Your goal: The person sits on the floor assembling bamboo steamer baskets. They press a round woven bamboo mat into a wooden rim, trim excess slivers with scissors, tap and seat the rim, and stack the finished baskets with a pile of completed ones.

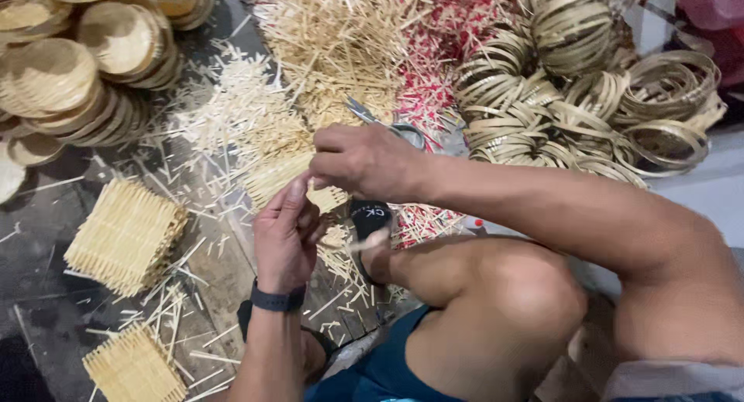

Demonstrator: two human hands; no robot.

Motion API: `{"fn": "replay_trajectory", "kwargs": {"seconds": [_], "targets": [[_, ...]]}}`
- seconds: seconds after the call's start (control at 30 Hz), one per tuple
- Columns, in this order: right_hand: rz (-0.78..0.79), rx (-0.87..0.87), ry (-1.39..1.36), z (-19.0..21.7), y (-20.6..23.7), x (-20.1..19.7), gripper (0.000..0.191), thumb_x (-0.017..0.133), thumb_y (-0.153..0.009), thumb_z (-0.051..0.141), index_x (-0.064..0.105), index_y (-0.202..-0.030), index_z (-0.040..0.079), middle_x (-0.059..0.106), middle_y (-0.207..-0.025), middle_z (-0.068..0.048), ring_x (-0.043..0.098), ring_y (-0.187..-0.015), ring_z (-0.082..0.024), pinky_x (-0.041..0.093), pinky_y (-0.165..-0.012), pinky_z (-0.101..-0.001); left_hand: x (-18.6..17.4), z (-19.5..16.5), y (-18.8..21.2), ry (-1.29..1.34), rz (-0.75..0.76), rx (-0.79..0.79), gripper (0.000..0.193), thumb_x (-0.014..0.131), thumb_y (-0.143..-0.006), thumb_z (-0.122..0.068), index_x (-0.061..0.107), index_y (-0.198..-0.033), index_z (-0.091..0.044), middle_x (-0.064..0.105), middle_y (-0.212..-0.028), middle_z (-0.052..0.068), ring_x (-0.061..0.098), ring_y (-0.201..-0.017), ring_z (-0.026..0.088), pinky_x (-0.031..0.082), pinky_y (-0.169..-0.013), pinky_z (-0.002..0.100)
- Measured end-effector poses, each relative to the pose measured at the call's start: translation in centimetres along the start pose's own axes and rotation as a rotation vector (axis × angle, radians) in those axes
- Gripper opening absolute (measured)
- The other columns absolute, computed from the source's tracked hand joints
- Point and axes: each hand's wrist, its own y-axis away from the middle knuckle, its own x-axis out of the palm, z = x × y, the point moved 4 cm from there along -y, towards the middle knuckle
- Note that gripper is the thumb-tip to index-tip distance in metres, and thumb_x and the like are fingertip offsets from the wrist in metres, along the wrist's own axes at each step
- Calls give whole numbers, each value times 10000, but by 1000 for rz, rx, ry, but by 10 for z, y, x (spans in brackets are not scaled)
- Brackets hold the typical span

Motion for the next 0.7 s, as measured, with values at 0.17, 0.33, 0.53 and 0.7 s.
{"fn": "replay_trajectory", "kwargs": {"seconds": [0.17,0.33,0.53,0.7], "targets": [[213,-24,-84,17,-28,39,215,742,-892,220,648,-988,52,551,-963,-87,609,-920,-243,542,-689,-378,-12,-37,6,-111,-196,-321,752,361,-924,-660,621,-1052,34,588,-681,43,590,-591,150,487,-502,297],[121,-181,169,43,-46,64,210,700,-829,221,587,-904,60,548,-956,-75,612,-929,-234,540,-701,-355,-21,-48,-10,-141,-75,-322,743,330,-877,-906,454,-652,-209,392,-488,-79,346,-371,67,236,-321,226],[74,-20,84,32,-46,95,222,728,-801,212,606,-914,66,553,-883,-80,619,-859,-250,535,-682,-369,-49,-28,-24,-121,-276,-293,741,313,-860,-885,403,-556,-216,323,-429,-90,286,-329,65,210,-308,244],[-115,225,-220,-23,-56,109,289,749,-910,323,691,-1042,72,688,-908,-100,698,-805,-231,578,-697,-339,-68,-40,-46,97,-64,-63,575,491,-968,-692,583,-766,-162,382,-513,-87,332,-397,59,256,-350,229]]}}
